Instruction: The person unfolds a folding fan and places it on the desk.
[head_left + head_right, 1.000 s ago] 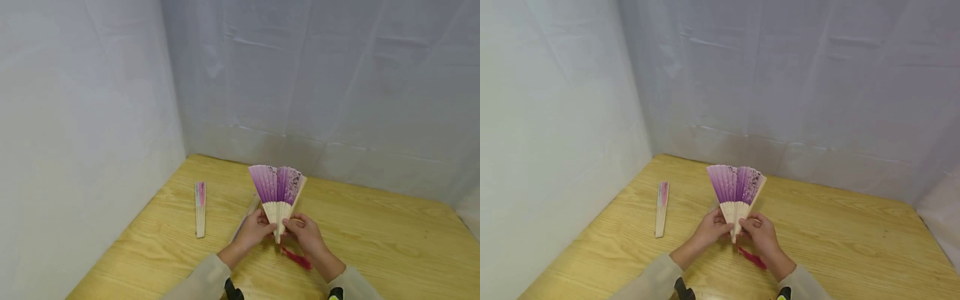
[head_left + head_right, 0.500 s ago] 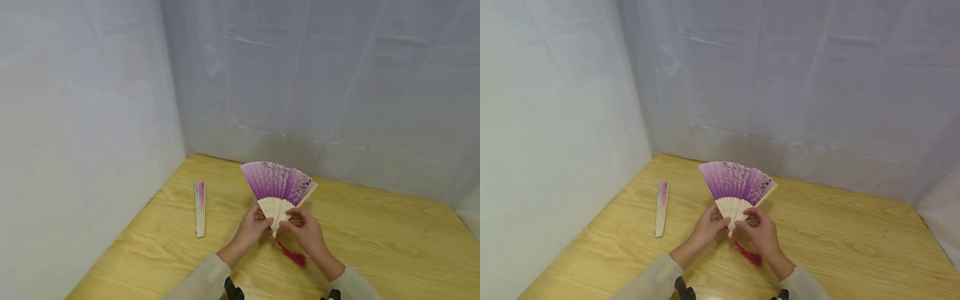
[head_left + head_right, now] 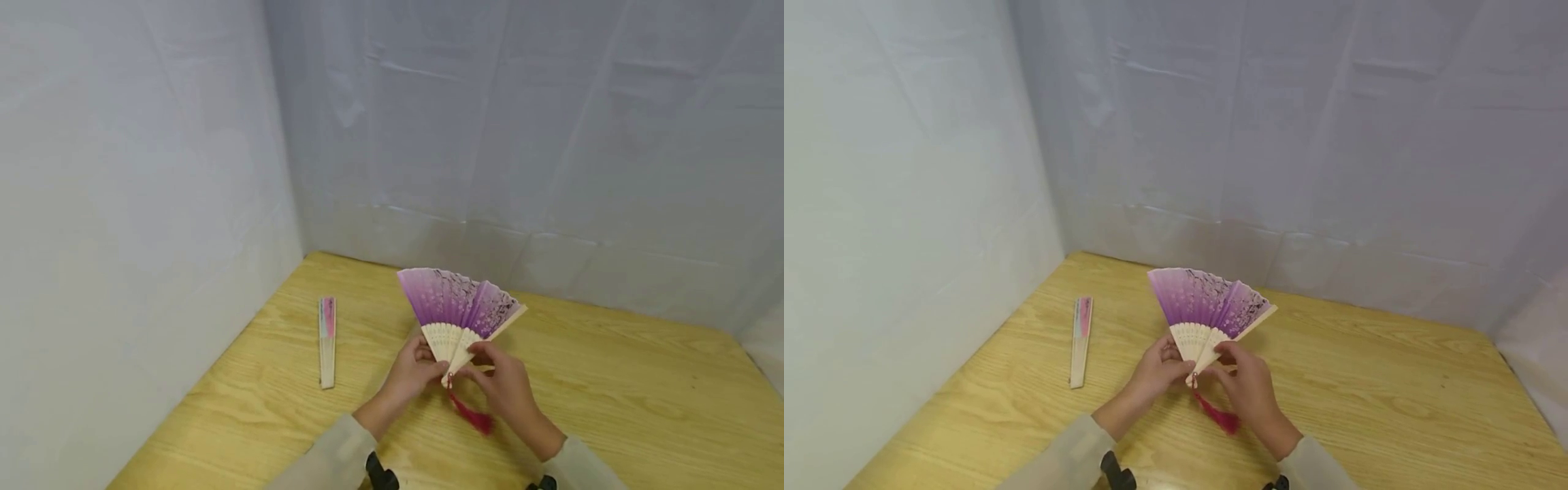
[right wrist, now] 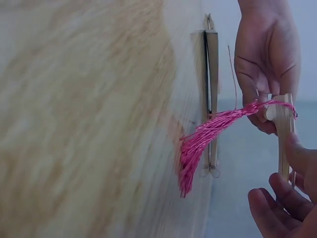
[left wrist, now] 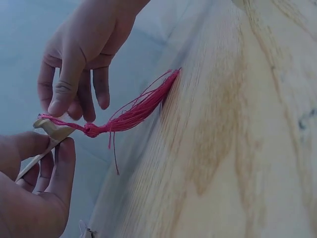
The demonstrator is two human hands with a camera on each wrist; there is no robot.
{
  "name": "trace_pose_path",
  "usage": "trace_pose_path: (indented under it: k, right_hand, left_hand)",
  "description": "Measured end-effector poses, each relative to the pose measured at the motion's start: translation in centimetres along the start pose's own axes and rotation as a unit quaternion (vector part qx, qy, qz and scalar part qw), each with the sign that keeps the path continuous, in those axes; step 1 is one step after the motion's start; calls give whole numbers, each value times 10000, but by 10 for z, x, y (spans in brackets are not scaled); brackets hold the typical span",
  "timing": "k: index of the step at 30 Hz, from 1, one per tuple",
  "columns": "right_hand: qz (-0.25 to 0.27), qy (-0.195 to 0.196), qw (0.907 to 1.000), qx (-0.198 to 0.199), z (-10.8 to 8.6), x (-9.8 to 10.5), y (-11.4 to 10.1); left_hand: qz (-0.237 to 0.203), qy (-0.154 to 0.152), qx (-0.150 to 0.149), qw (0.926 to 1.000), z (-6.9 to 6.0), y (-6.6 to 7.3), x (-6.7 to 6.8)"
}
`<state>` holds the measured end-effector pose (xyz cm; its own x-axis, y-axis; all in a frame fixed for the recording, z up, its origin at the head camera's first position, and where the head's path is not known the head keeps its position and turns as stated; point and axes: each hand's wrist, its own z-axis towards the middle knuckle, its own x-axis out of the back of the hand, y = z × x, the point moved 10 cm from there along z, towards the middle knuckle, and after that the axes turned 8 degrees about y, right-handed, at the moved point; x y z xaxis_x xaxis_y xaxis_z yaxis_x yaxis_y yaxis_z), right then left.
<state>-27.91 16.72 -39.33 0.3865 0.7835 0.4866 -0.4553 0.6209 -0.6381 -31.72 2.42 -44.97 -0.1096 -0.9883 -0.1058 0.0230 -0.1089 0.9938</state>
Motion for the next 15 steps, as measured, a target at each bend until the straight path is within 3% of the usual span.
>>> trace_pose_path:
  k: [5, 8, 12, 15]
  right_hand:
    - [-848, 226, 9952, 438, 0, 6, -3]
    - [-1277, 646, 9843, 1034, -1, 12, -10]
    - [-1384, 1023, 9707, 1676, -3, 18, -19]
    - [-1449, 1017, 9670, 1832, -3, 19, -22]
  left_hand:
    - [-8, -136, -15, 9999, 1, 1, -3]
    - [12, -162, -47, 9999, 1, 2, -4]
    - [141, -150, -126, 9997, 2, 1, -4]
    - [186, -165, -131, 9996, 3, 0, -4]
